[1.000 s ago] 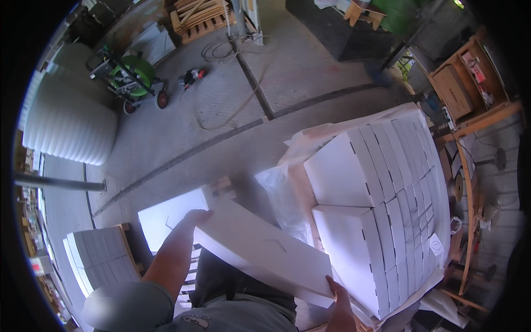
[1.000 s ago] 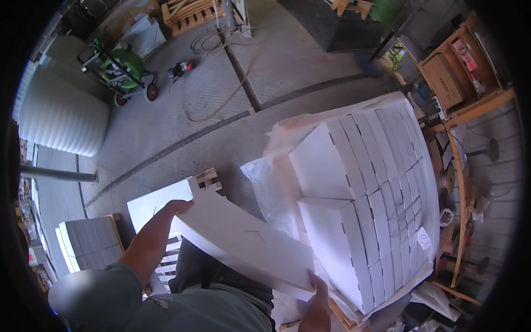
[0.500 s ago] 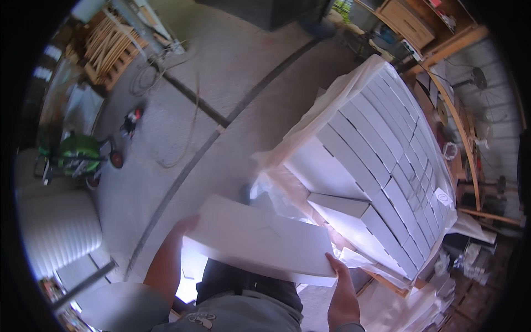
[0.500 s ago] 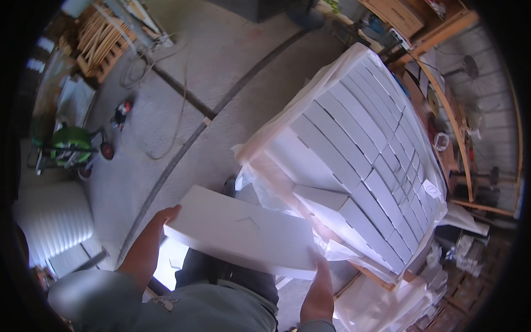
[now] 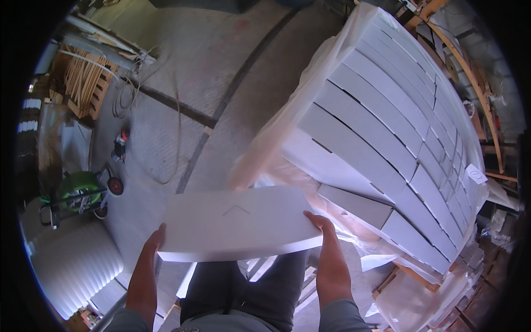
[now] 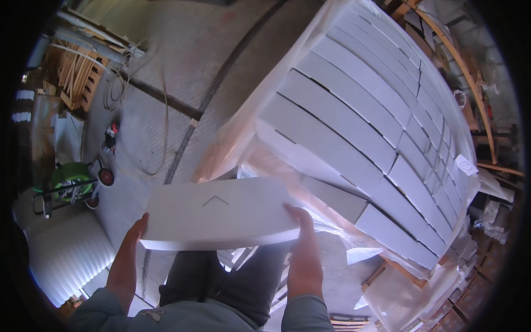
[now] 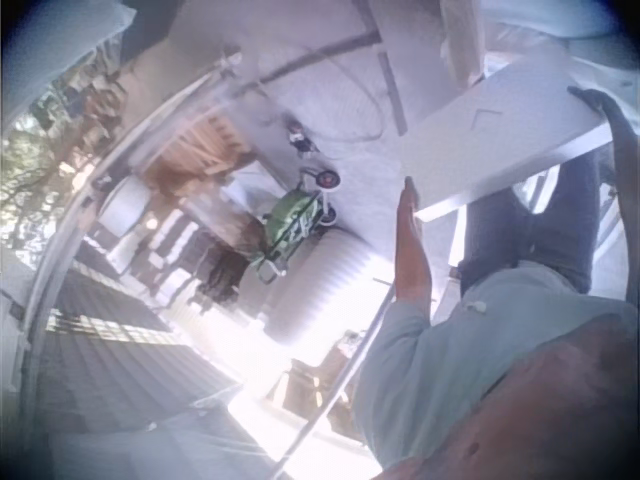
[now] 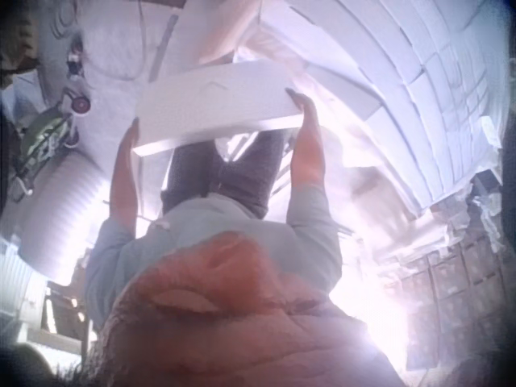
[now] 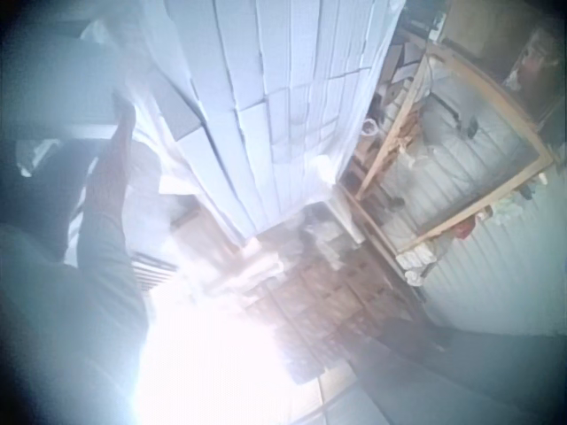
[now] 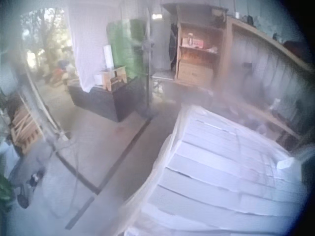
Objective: The person repeatedly picks up white rectangular panels from a wrapped stack and places them onto a wooden pallet. The action is repeated continuously throughout the clip, with the person handling one panel at a time and stacking them in a neat pile.
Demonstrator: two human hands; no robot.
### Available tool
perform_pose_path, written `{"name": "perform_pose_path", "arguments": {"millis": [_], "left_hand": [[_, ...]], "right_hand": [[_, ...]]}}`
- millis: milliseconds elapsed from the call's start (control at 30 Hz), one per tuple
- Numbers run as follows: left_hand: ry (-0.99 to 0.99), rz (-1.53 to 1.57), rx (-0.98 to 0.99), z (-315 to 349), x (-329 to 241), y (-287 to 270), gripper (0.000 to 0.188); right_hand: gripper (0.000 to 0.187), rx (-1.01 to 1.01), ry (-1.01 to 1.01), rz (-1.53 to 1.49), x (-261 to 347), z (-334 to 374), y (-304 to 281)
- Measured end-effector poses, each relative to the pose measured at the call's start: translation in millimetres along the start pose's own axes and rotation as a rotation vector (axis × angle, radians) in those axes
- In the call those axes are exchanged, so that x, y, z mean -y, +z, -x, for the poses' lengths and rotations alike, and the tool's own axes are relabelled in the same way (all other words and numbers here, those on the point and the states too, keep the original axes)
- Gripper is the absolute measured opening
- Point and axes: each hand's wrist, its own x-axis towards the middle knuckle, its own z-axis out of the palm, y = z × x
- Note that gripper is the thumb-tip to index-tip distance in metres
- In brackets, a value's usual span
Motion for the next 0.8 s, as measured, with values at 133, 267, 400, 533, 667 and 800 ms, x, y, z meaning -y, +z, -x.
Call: {"name": "perform_pose_path", "arguments": {"millis": [133,267,400,533,667,800], "left_hand": [[0.029,0.026,-0.038,-1,-16,14,0.077],[0.035,-0.035,-0.089,-4,-34,25,0.077],[-0.023,-0.076,-0.087,14,-39,33,0.078],[0.016,-0.067,-0.106,38,-42,49,0.078],[-0.002,0.220,0.057,78,-48,78,0.075],[0.050,0.153,0.025,126,-71,115,0.072]], "right_hand": [[0.079,0.066,0.023,0.006,6,-62,-16],[0.069,0.099,0.015,-0.052,-2,-117,-28],[0.074,0.134,0.002,-0.036,-16,-131,-37],[0.077,-0.239,-0.120,0.236,-25,-101,-39],[0.061,-0.702,-0.149,-0.131,-60,-30,-25],[0.058,-0.646,-0.121,-0.314,-92,39,63]]}}
